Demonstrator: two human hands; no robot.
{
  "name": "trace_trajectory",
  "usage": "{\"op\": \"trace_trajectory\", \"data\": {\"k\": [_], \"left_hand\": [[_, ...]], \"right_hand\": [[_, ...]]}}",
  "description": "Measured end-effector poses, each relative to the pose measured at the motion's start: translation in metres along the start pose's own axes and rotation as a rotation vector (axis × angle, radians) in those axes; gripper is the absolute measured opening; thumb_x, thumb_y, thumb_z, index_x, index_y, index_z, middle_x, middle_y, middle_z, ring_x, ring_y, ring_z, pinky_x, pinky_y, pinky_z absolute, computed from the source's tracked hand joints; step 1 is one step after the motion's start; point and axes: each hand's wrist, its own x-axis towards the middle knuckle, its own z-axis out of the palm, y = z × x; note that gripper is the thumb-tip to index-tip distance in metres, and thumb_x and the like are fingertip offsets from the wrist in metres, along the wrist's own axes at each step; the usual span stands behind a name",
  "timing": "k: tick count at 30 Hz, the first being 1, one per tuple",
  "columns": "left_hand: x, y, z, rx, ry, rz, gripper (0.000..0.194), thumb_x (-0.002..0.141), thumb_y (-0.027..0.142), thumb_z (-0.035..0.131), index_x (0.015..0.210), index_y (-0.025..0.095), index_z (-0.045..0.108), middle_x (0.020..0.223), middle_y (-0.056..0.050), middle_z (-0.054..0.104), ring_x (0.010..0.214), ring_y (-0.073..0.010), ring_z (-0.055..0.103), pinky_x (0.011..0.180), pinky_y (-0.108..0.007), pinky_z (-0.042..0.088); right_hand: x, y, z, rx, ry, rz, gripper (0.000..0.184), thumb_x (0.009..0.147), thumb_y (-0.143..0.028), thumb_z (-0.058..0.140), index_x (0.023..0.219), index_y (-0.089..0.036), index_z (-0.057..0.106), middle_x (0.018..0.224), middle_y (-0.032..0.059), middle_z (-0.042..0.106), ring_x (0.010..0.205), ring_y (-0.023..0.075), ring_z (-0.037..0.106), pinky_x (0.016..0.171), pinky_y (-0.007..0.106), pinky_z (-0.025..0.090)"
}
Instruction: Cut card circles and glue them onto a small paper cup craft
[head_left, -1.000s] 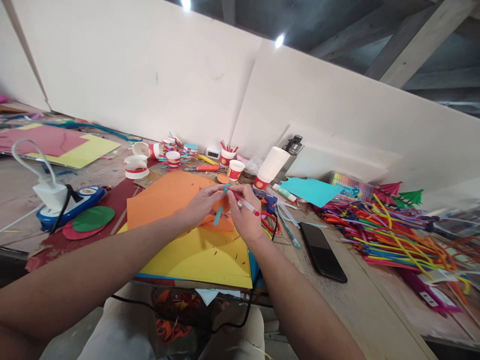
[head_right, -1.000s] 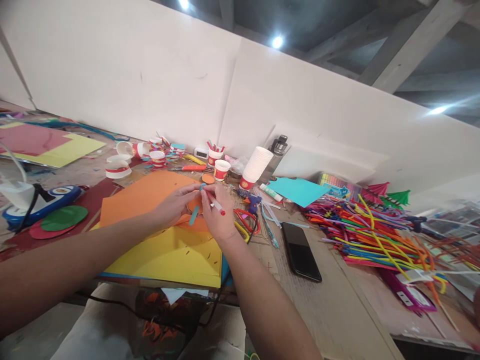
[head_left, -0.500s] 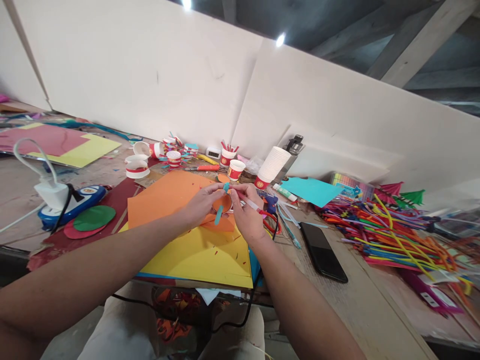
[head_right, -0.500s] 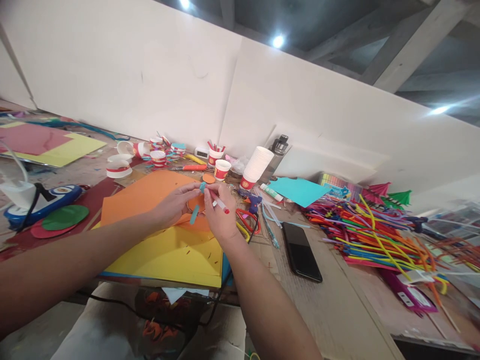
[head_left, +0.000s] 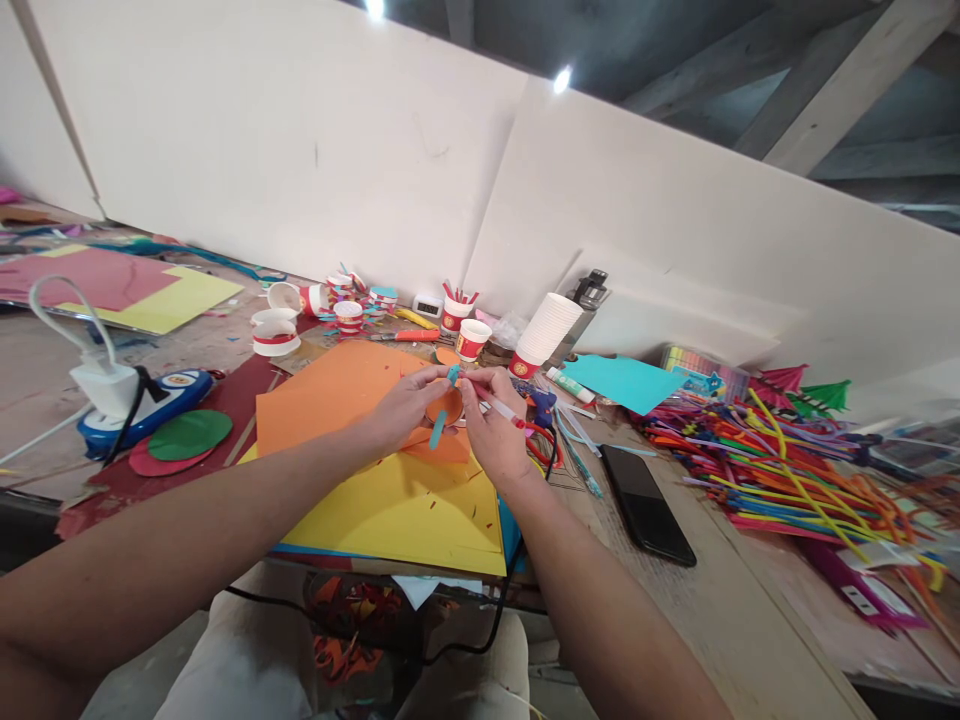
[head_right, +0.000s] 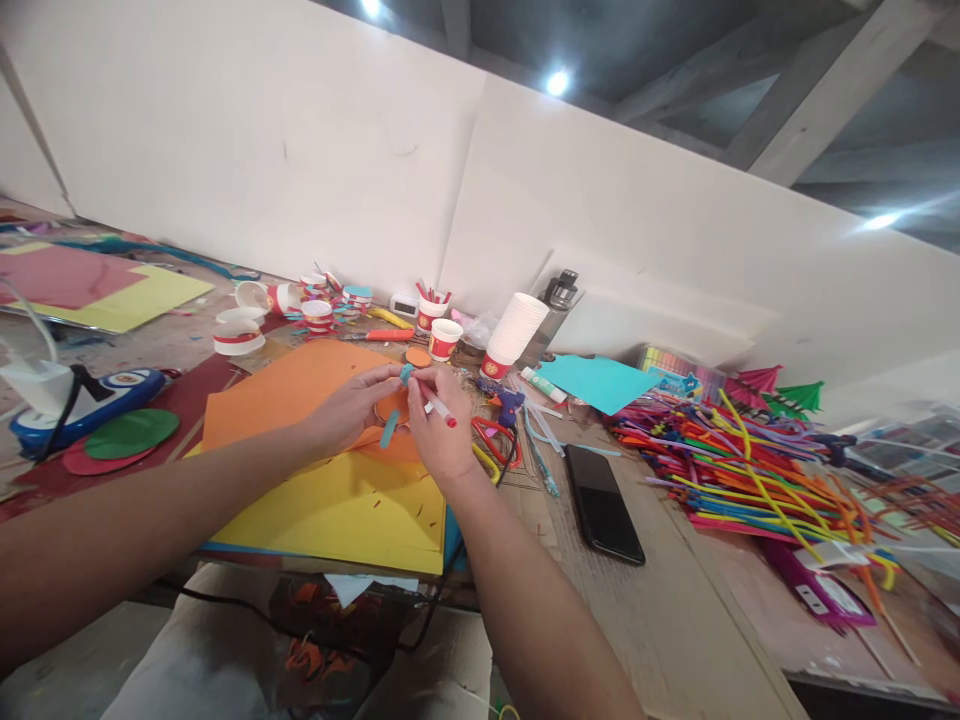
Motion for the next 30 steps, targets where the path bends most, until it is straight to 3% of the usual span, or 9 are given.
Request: {"op": "trace_trajectory", "data": {"k": [30], "left_hand": [[0.0012,-0.0020,-0.0010,0.005,-0.012,0.004,0.040,0.076,0.043,0.076,0.106,0.017,0.071,0.108,-0.010,0.068,0.090,-0.0222,0.066,0.061,-0.030,0.061]], "right_hand": [[0.0004,0.0004,0.0001,-0.008,0.019,-0.025,0.009,0.095,-0.027,0.056,0.091,-0.021,0.061,0.086,0.0054,0.068,0.081,0.0187,0.066,0.073,0.033,0.053]]}}
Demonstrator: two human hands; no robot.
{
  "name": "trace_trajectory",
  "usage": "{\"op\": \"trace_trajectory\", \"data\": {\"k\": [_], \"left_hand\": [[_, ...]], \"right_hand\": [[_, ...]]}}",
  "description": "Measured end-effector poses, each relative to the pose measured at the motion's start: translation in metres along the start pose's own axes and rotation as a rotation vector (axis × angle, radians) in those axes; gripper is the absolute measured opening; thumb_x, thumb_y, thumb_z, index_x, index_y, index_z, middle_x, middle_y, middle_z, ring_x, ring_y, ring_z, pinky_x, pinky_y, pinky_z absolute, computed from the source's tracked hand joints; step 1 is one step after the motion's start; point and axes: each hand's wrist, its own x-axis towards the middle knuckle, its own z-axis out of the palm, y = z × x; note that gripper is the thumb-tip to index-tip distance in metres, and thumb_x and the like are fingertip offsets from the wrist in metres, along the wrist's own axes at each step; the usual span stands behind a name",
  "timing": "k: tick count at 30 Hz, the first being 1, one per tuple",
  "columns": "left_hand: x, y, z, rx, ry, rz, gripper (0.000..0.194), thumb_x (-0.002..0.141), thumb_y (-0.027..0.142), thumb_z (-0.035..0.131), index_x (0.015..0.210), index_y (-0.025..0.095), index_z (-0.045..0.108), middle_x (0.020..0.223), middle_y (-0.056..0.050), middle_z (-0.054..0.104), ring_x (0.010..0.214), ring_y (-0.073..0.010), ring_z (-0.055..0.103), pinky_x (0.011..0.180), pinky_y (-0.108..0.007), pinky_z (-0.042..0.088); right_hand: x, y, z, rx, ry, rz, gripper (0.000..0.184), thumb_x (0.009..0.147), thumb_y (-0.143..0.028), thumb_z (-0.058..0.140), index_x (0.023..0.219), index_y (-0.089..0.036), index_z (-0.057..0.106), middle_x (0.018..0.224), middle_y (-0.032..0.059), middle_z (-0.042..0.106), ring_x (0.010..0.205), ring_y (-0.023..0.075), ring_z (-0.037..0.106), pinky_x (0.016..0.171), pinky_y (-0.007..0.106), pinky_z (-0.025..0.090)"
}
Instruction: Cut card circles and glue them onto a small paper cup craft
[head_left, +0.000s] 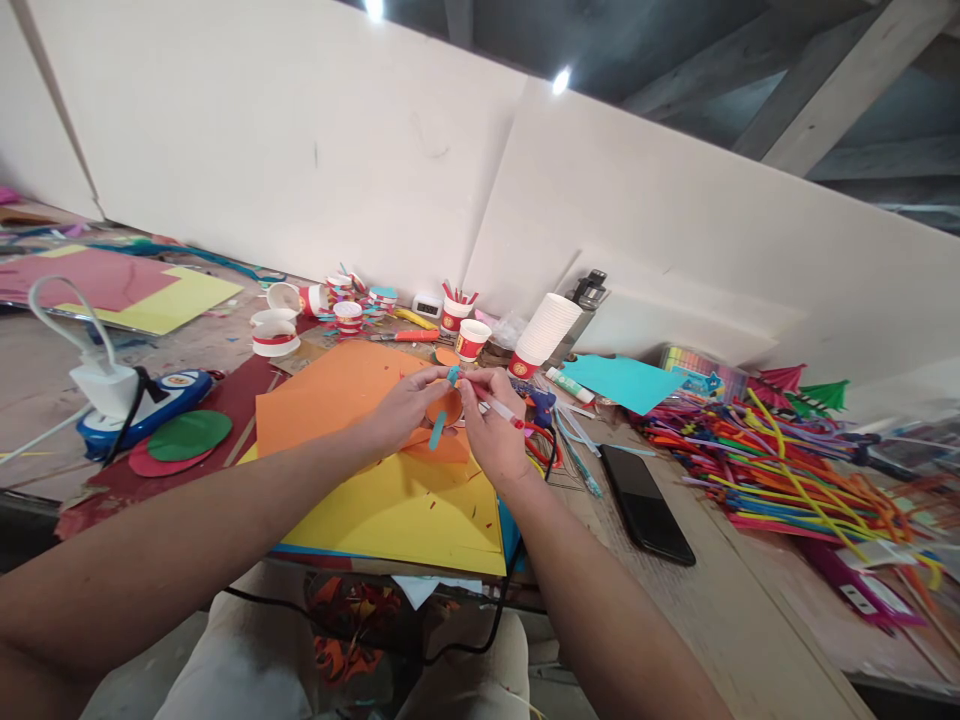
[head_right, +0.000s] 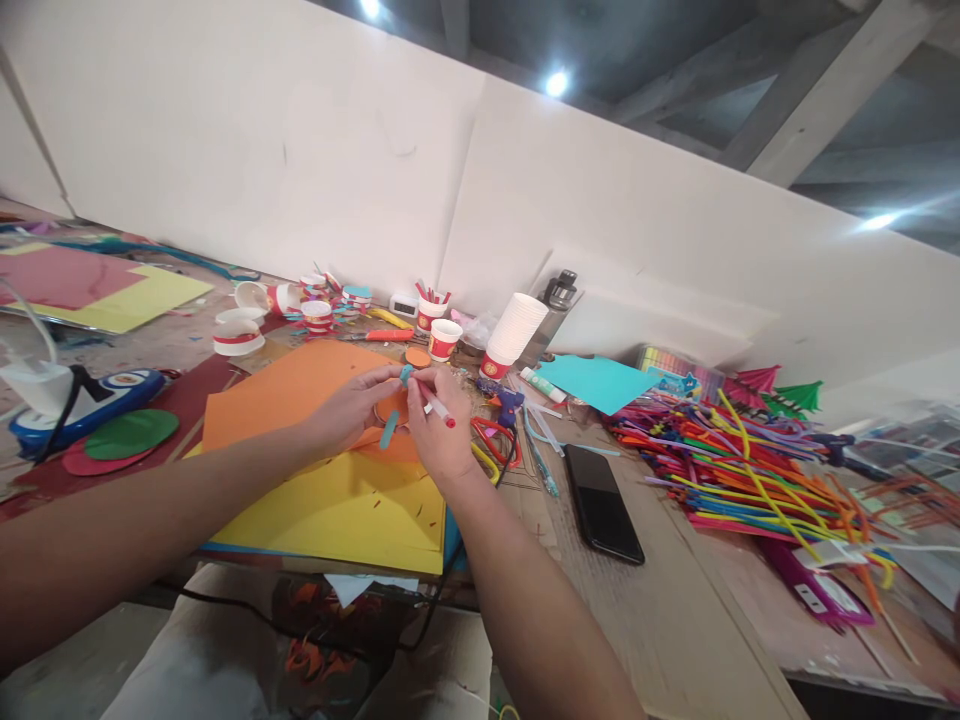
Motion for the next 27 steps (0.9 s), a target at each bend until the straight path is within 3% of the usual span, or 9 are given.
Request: {"op": "trace_trajectory", "data": {"k": [18,27], "left_hand": [[-0.0004,0.0018,0.0010,-0.022,0.020,-0.017,0.038,0.076,0.038,0.076,0.107,0.017,0.072,0.108,-0.011,0.069,0.084,-0.0198,0.067,0.059,-0.028,0.061],[-0.0005,0.0013,0.0017,-0.030,-0.004,-0.026,0.044,0.075,0.042,0.078,0.111,0.019,0.072,0.108,-0.011,0.070,0.090,-0.0220,0.067,0.061,-0.028,0.060]], "right_hand": [[-0.0001,-0.0030,-0.0020,0.053,0.023,0.047,0.007,0.095,-0.027,0.057,0.094,-0.022,0.061,0.089,0.0040,0.068,0.084,0.0176,0.066,0.075,0.032,0.053],[-0.0011,-0.0038,-0.0016,0.024,-0.004,0.031,0.011,0.095,-0.030,0.055,0.092,-0.022,0.062,0.088,0.0047,0.069,0.083,0.0190,0.066,0.074,0.034,0.053]]}}
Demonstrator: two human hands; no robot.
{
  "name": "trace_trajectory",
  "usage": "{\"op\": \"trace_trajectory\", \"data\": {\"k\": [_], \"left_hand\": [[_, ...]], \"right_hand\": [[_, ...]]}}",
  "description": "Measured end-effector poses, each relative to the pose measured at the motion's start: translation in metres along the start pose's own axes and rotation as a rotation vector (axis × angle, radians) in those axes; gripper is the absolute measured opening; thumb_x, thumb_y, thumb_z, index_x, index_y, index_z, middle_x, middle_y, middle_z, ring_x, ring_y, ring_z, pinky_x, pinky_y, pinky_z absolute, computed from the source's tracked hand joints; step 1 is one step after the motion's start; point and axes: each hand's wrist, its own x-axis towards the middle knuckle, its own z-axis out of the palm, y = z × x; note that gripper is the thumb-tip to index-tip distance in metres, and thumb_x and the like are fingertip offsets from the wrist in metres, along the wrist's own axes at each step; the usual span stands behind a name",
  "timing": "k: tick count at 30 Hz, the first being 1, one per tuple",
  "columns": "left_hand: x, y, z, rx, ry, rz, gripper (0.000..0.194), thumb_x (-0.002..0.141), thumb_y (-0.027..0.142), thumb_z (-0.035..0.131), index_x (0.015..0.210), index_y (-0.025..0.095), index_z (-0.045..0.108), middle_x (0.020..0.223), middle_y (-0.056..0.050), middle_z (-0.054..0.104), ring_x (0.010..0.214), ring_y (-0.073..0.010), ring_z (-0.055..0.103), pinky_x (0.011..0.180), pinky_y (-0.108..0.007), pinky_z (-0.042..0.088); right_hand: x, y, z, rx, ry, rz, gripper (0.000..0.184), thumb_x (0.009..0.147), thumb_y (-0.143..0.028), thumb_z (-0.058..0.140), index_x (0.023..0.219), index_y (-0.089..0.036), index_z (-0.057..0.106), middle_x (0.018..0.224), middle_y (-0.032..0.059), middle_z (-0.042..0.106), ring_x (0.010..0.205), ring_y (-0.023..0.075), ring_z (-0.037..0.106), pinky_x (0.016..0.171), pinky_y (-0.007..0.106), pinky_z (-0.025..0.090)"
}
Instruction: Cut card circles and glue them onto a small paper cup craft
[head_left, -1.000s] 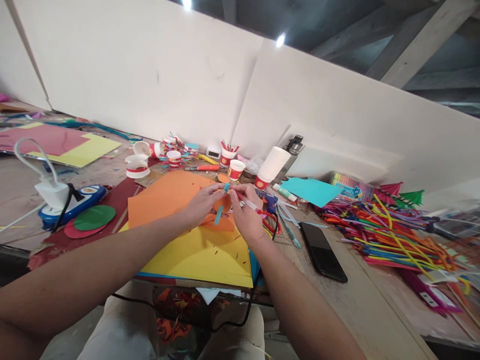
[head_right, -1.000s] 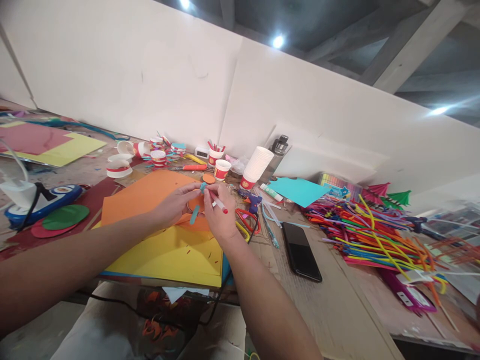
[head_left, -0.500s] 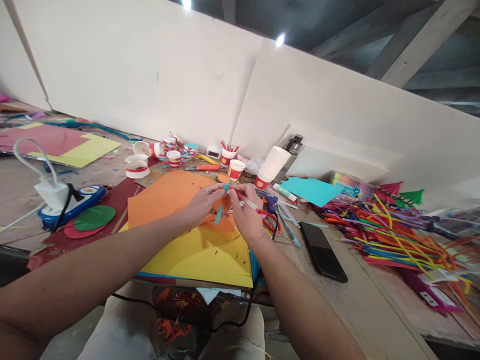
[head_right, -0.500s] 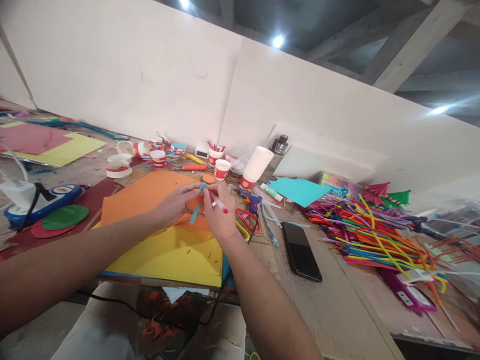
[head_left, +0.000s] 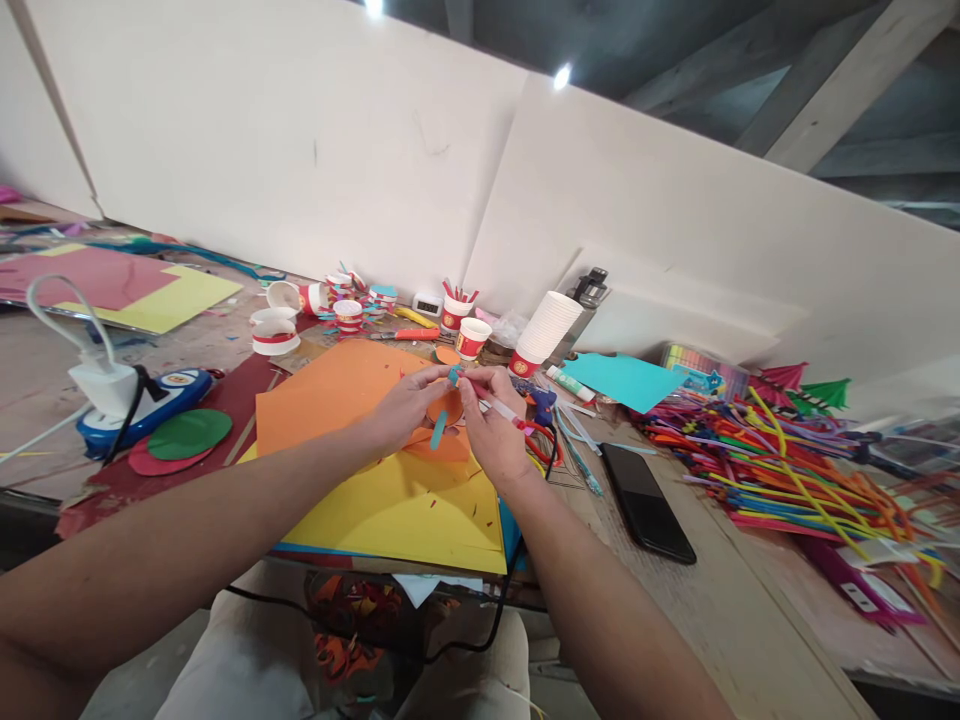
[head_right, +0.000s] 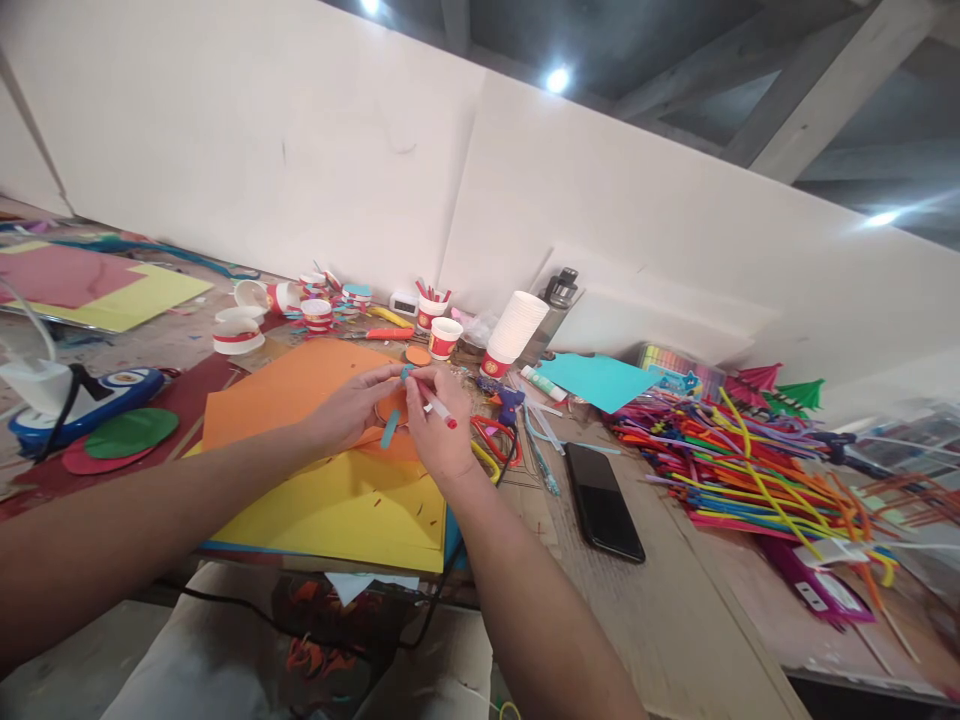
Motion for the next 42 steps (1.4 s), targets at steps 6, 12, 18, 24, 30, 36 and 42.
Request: {"op": "trace_trajectory", "data": {"k": [6,12,18,24,30,36,42], "left_hand": [[-0.0004,0.0001,0.0004,-0.008,-0.008,-0.005,0.045,0.074,0.044,0.079,0.111,0.020,0.072,0.108,-0.010,0.071,0.089,-0.0219,0.069,0.064,-0.030,0.061],[-0.0016,0.0013,0.0018,0.010,-0.016,-0.001,0.046,0.074,0.045,0.078,0.111,0.019,0.072,0.107,-0.011,0.071,0.085,-0.0215,0.069,0.062,-0.032,0.061],[-0.0015,0.0015,0.0019,0.021,-0.006,-0.001,0.046,0.075,0.045,0.078,0.111,0.019,0.073,0.112,-0.011,0.069,0.088,-0.0219,0.068,0.064,-0.033,0.062],[-0.0008,0.0002,0.0012,0.013,-0.021,-0.003,0.044,0.076,0.044,0.077,0.113,0.020,0.073,0.112,-0.011,0.070,0.091,-0.0217,0.068,0.066,-0.030,0.061],[-0.0004,-0.0009,0.0002,-0.001,-0.010,-0.005,0.042,0.075,0.043,0.079,0.111,0.020,0.073,0.114,-0.010,0.070,0.092,-0.0224,0.068,0.064,-0.029,0.061],[-0.0007,-0.0005,0.0002,-0.014,0.005,0.000,0.041,0.075,0.040,0.079,0.110,0.020,0.073,0.114,-0.010,0.070,0.091,-0.0221,0.069,0.065,-0.030,0.061],[0.0000,-0.0007,-0.0003,0.004,0.015,0.009,0.042,0.074,0.040,0.080,0.110,0.020,0.074,0.115,-0.010,0.069,0.090,-0.0223,0.069,0.063,-0.030,0.061]], "right_hand": [[0.0002,-0.0003,-0.0002,-0.013,-0.020,0.001,0.013,0.096,-0.032,0.054,0.092,-0.022,0.062,0.089,0.0056,0.068,0.084,0.0194,0.066,0.074,0.034,0.054],[0.0005,-0.0010,-0.0004,-0.021,-0.038,-0.015,0.012,0.096,-0.030,0.054,0.093,-0.022,0.062,0.090,0.0054,0.068,0.084,0.0187,0.066,0.075,0.034,0.053],[0.0002,-0.0017,-0.0006,-0.024,-0.030,-0.023,0.012,0.096,-0.030,0.054,0.093,-0.021,0.061,0.088,0.0049,0.067,0.083,0.0186,0.066,0.073,0.033,0.052],[0.0002,-0.0007,-0.0003,-0.031,-0.022,-0.011,0.013,0.096,-0.031,0.054,0.092,-0.022,0.062,0.088,0.0051,0.067,0.083,0.0192,0.066,0.073,0.034,0.053],[0.0007,-0.0010,-0.0001,-0.014,-0.006,-0.002,0.011,0.096,-0.030,0.055,0.091,-0.022,0.061,0.088,0.0055,0.067,0.084,0.0191,0.066,0.074,0.033,0.054],[0.0005,-0.0002,-0.0006,-0.029,-0.001,0.001,0.012,0.096,-0.031,0.054,0.093,-0.022,0.061,0.089,0.0061,0.068,0.085,0.0197,0.066,0.075,0.035,0.054],[0.0002,0.0000,-0.0005,-0.016,0.002,0.003,0.009,0.096,-0.030,0.054,0.094,-0.023,0.060,0.090,0.0062,0.069,0.084,0.0197,0.067,0.074,0.036,0.055]]}}
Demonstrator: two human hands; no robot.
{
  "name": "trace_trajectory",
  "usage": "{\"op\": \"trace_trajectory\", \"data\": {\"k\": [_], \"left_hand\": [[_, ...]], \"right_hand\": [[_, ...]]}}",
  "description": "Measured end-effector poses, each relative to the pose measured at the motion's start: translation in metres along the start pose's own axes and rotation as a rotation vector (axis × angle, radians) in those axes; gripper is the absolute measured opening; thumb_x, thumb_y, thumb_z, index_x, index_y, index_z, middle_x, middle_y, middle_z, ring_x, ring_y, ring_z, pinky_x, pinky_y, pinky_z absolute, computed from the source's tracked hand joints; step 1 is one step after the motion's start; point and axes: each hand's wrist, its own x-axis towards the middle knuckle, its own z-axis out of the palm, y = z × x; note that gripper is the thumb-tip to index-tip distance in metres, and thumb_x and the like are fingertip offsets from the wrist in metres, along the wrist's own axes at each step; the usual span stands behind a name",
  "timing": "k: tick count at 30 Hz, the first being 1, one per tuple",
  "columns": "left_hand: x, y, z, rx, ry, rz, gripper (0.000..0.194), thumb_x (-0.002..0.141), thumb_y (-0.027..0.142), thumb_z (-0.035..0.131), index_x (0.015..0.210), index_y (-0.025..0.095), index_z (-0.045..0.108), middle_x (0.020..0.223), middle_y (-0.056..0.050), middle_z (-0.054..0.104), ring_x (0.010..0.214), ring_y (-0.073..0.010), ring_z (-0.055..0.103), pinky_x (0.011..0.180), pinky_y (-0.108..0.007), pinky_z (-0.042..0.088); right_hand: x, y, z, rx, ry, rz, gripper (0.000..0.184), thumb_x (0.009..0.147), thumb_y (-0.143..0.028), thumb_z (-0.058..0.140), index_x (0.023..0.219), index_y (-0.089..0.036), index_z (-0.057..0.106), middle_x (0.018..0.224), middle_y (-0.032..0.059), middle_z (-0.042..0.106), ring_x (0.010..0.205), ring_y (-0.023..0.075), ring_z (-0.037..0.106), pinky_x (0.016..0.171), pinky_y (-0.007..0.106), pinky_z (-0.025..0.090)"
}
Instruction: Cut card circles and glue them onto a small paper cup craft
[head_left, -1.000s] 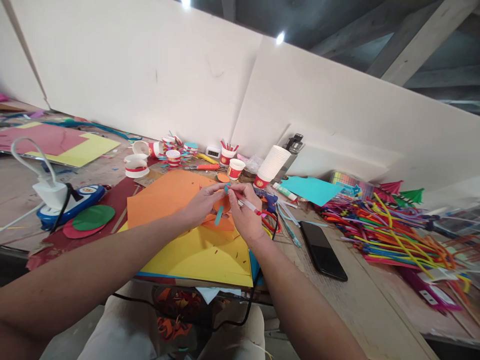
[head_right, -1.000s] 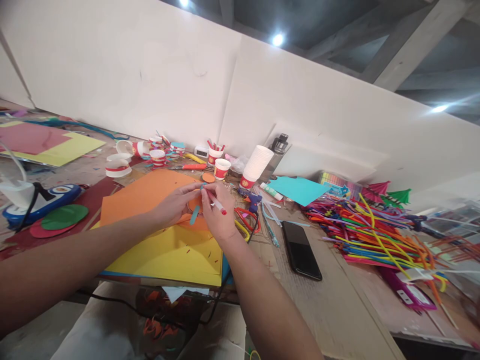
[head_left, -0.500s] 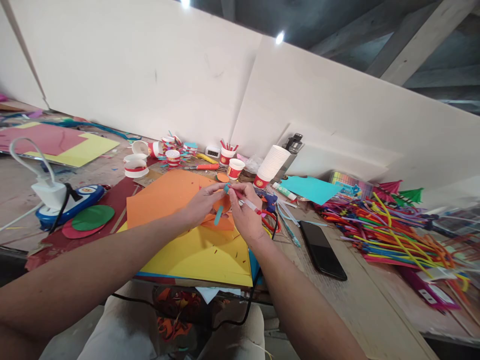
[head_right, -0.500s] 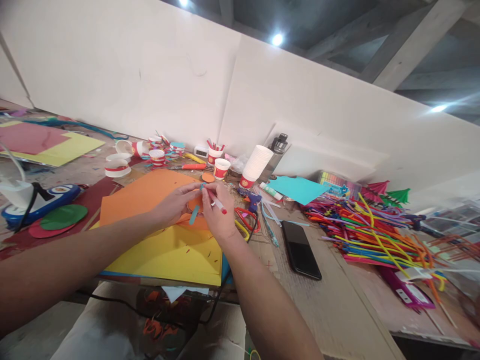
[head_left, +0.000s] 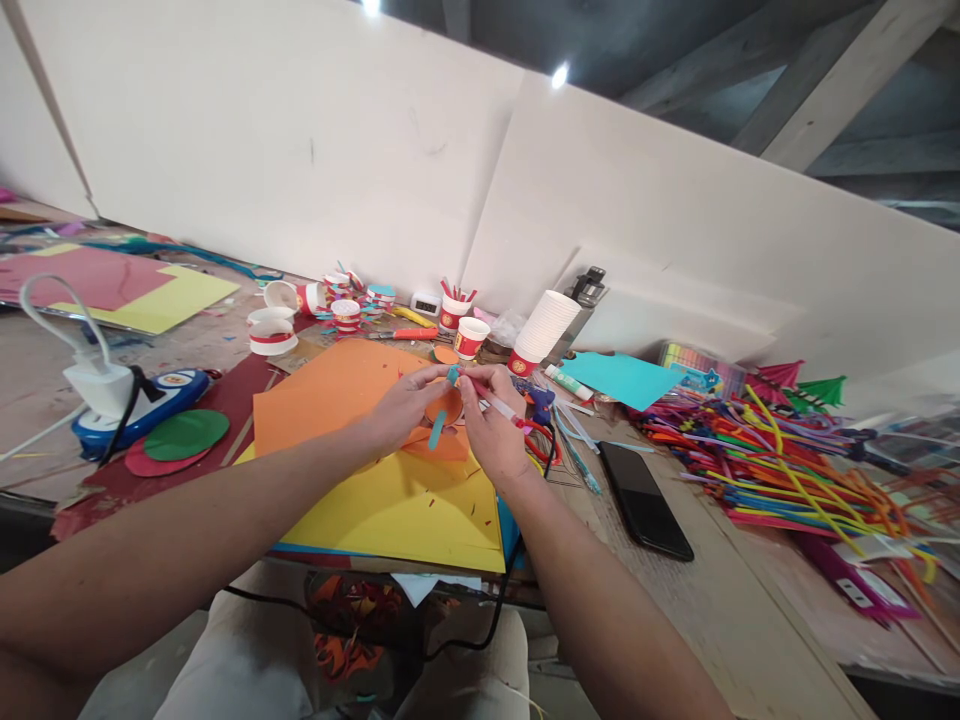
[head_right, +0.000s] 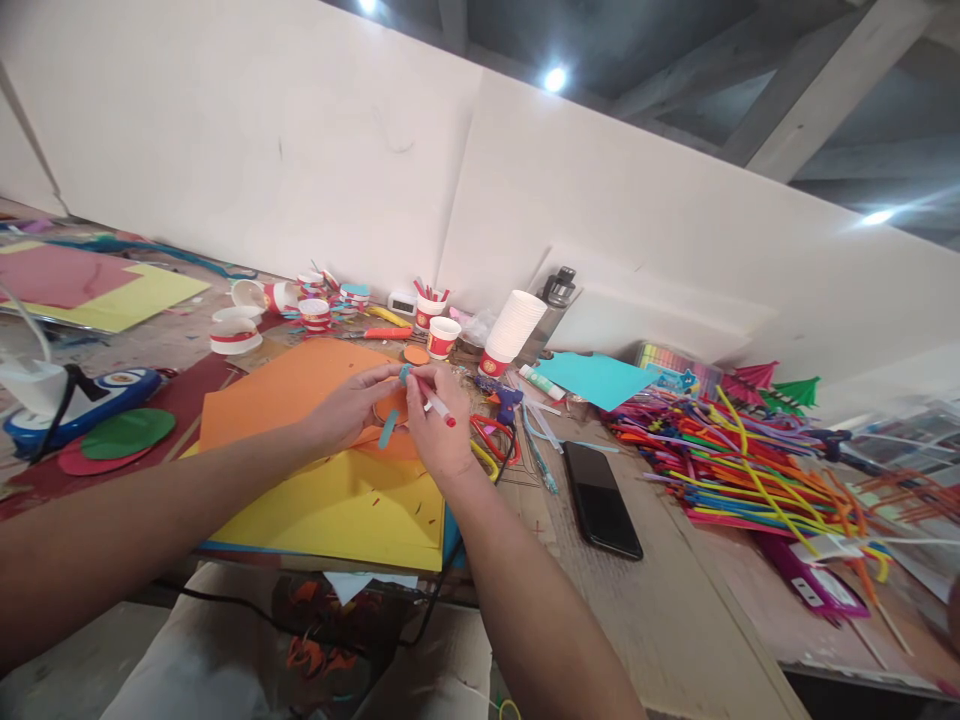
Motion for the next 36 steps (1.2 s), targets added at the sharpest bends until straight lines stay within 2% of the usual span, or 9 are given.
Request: {"op": "trace_trajectory", "data": {"k": [5,14,23,28,33,36], "left_hand": [[0.000,0.000,-0.001,-0.002,-0.004,0.013,0.041,0.074,0.041,0.080,0.109,0.019,0.074,0.115,-0.010,0.069,0.089,-0.0213,0.069,0.064,-0.029,0.061],[0.002,-0.002,-0.003,-0.004,-0.003,0.011,0.040,0.076,0.039,0.078,0.110,0.020,0.074,0.110,-0.010,0.070,0.087,-0.0211,0.069,0.064,-0.030,0.062],[-0.001,0.001,-0.001,0.017,0.000,0.013,0.038,0.079,0.039,0.076,0.110,0.019,0.072,0.110,-0.010,0.070,0.087,-0.0210,0.069,0.065,-0.031,0.061],[0.001,0.004,-0.003,-0.075,0.046,0.001,0.029,0.082,0.033,0.072,0.104,0.015,0.069,0.110,-0.011,0.070,0.081,-0.0187,0.069,0.065,-0.033,0.062],[0.010,0.011,-0.011,-0.201,0.109,-0.074,0.021,0.087,0.028,0.063,0.100,0.012,0.065,0.093,-0.014,0.073,0.078,-0.0242,0.072,0.062,-0.036,0.061],[0.015,0.018,-0.018,-0.204,0.156,-0.048,0.014,0.086,0.020,0.059,0.089,0.009,0.066,0.088,-0.016,0.073,0.079,-0.0252,0.072,0.061,-0.034,0.060]], "right_hand": [[0.000,-0.001,0.000,0.001,0.002,0.016,0.011,0.096,-0.034,0.054,0.094,-0.025,0.060,0.089,0.0056,0.069,0.084,0.0207,0.067,0.075,0.038,0.055],[0.000,0.001,0.000,-0.016,0.013,-0.007,0.010,0.096,-0.030,0.055,0.093,-0.022,0.060,0.089,0.0060,0.069,0.083,0.0190,0.066,0.074,0.034,0.054],[0.000,0.001,0.001,-0.025,-0.001,0.005,0.011,0.096,-0.031,0.054,0.092,-0.022,0.060,0.089,0.0059,0.068,0.084,0.0199,0.065,0.076,0.035,0.053],[0.001,-0.001,-0.002,-0.008,0.019,0.029,0.015,0.097,-0.034,0.053,0.093,-0.022,0.060,0.089,0.0052,0.068,0.082,0.0185,0.065,0.076,0.033,0.052],[0.004,0.003,-0.003,0.001,0.016,-0.049,0.016,0.099,-0.030,0.048,0.099,-0.021,0.061,0.099,0.0068,0.069,0.093,0.0192,0.064,0.085,0.034,0.050],[0.003,0.008,-0.003,-0.008,-0.028,-0.063,0.015,0.098,-0.026,0.047,0.100,-0.022,0.061,0.101,0.0066,0.069,0.097,0.0201,0.063,0.088,0.035,0.048]]}}
